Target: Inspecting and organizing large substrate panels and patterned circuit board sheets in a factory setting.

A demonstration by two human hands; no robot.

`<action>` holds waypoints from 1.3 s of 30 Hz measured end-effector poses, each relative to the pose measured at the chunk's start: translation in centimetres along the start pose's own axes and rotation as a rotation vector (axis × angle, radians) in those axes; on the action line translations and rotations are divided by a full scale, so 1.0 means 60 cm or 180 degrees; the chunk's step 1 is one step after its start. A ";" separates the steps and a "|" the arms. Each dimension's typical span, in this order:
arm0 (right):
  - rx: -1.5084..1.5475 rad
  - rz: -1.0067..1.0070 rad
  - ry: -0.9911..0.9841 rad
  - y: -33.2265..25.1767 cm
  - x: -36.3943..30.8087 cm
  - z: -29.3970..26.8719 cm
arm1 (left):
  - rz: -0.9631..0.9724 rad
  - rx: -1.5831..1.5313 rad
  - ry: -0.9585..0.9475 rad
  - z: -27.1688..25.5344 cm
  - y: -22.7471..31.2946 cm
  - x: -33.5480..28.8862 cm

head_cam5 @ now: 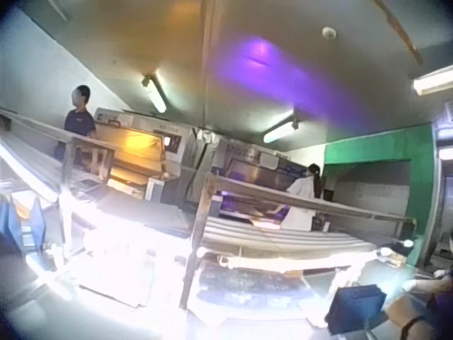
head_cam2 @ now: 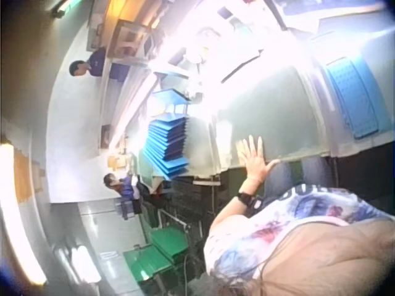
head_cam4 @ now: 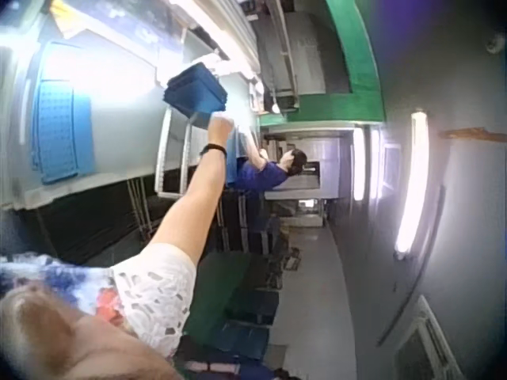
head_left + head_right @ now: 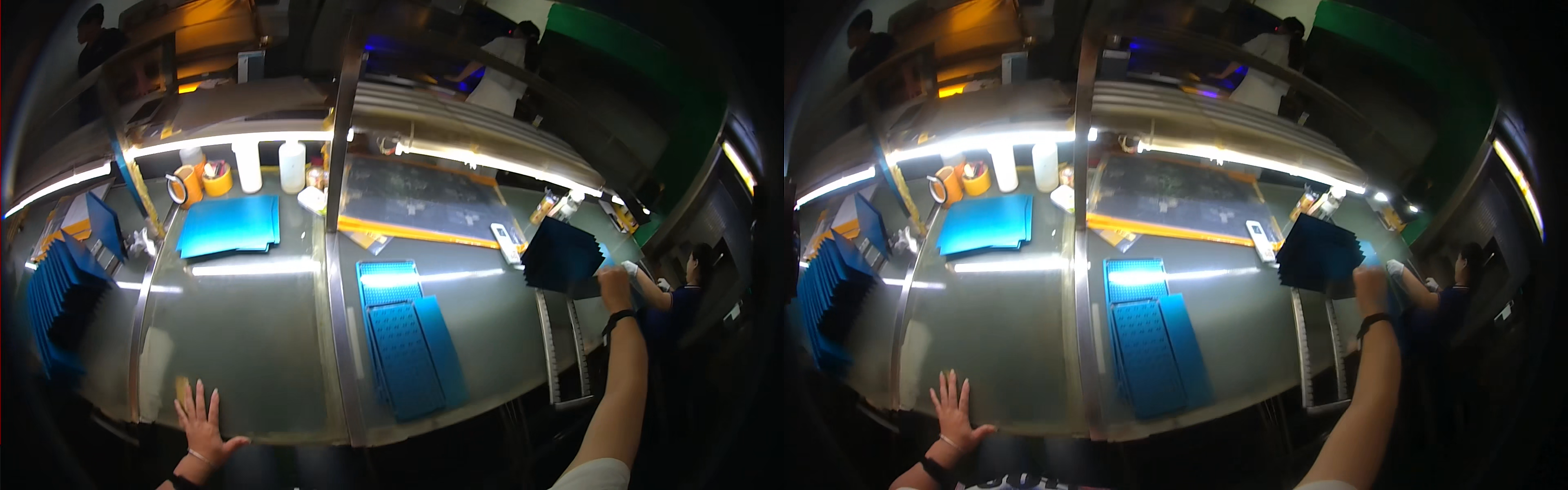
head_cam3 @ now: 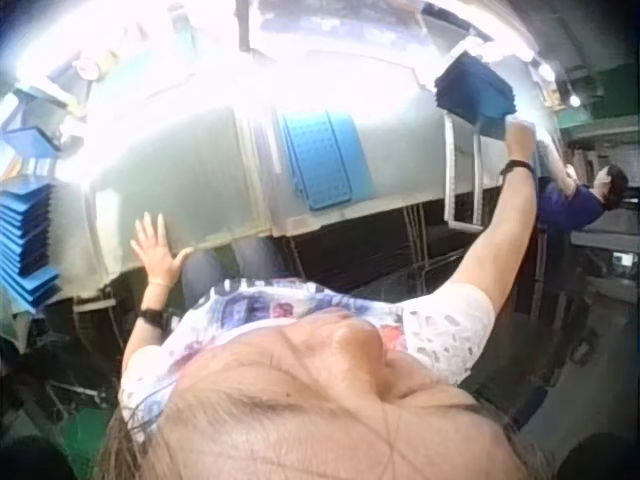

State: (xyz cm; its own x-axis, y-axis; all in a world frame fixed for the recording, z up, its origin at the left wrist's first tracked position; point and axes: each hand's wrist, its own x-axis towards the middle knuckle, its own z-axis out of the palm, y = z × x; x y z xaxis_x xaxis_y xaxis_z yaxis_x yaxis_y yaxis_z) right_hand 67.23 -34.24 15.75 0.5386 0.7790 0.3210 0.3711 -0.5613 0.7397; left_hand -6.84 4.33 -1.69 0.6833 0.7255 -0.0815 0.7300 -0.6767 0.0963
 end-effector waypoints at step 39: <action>0.8538 0.1289 -0.2513 -0.688 -0.282 -0.615 | -0.1495 -0.6406 -0.0135 -0.021 -0.019 -0.051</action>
State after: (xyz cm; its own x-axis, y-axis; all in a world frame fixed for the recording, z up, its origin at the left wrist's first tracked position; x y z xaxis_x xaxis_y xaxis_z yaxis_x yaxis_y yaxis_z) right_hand 14.90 -13.93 1.60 0.5261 0.7961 -0.2991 -0.4346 -0.0506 -0.8992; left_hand -9.78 3.01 -0.29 0.5115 0.7419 -0.4335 -0.2029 0.5945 0.7780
